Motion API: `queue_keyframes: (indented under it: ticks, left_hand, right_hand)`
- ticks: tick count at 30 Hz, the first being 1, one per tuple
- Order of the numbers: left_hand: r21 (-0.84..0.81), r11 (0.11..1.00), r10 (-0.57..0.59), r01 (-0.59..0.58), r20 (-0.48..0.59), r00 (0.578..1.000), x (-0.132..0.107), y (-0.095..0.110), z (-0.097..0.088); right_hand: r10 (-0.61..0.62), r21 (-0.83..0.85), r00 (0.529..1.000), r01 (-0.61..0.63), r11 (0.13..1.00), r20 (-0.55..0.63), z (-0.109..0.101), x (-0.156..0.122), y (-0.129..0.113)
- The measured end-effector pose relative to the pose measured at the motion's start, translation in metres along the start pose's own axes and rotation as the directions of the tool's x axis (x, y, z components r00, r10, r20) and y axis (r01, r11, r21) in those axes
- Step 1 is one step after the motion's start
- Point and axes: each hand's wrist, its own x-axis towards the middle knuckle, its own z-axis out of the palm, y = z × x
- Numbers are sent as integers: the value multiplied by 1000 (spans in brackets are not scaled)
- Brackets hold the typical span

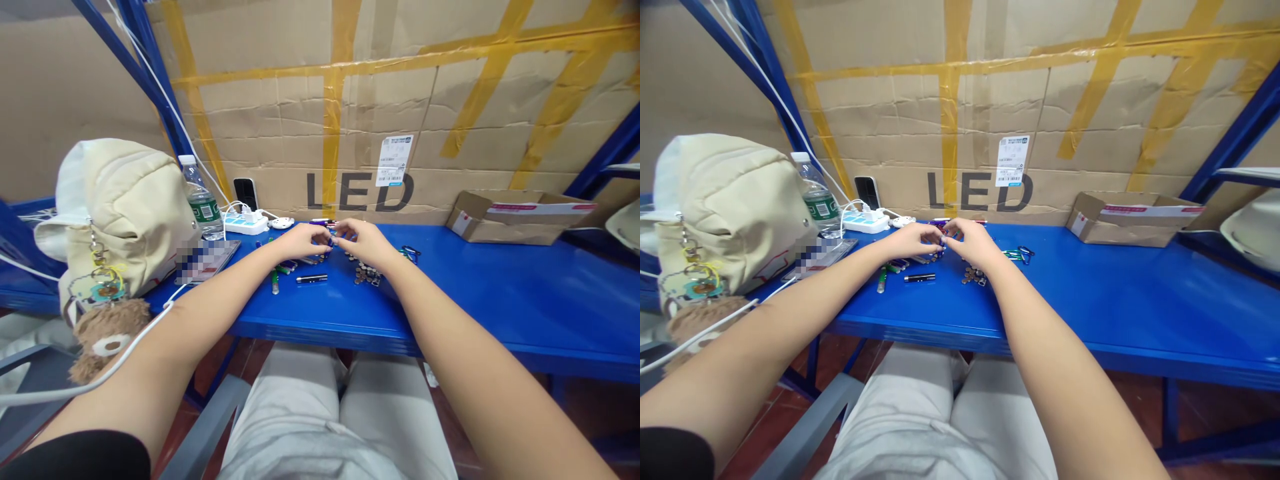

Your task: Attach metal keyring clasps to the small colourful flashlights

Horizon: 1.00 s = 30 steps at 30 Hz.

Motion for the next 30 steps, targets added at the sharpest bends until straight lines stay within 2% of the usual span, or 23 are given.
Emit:
queue_keyframes:
  ticks: [2,5,9,12,15,21,27,30]
  left_hand:
    - [-19,1000,-23,22,-35,999,1,-4,1]
    - [-34,997,-66,63,-86,994,2,-11,2]
    - [8,996,-84,86,-113,990,2,-15,2]
    - [15,998,-66,68,-110,992,2,-15,1]
    - [15,998,-64,66,-100,993,2,-13,1]
    - [-14,998,-70,69,-101,992,1,-11,1]
    - [-44,997,-63,60,-70,996,0,-10,1]
    - [-55,997,-61,57,-58,997,0,-10,2]
  right_hand:
    - [26,-109,999,-21,994,46,1,0,4]
    - [48,-273,983,3,962,177,7,0,9]
    - [115,-386,946,12,922,304,17,0,9]
    - [136,-462,947,14,887,291,18,1,4]
    - [93,-510,967,43,859,239,14,1,1]
    - [59,-450,971,53,892,232,6,2,8]
    - [190,-518,940,-16,855,284,6,0,11]
    - [233,-525,936,-63,849,265,8,1,9]
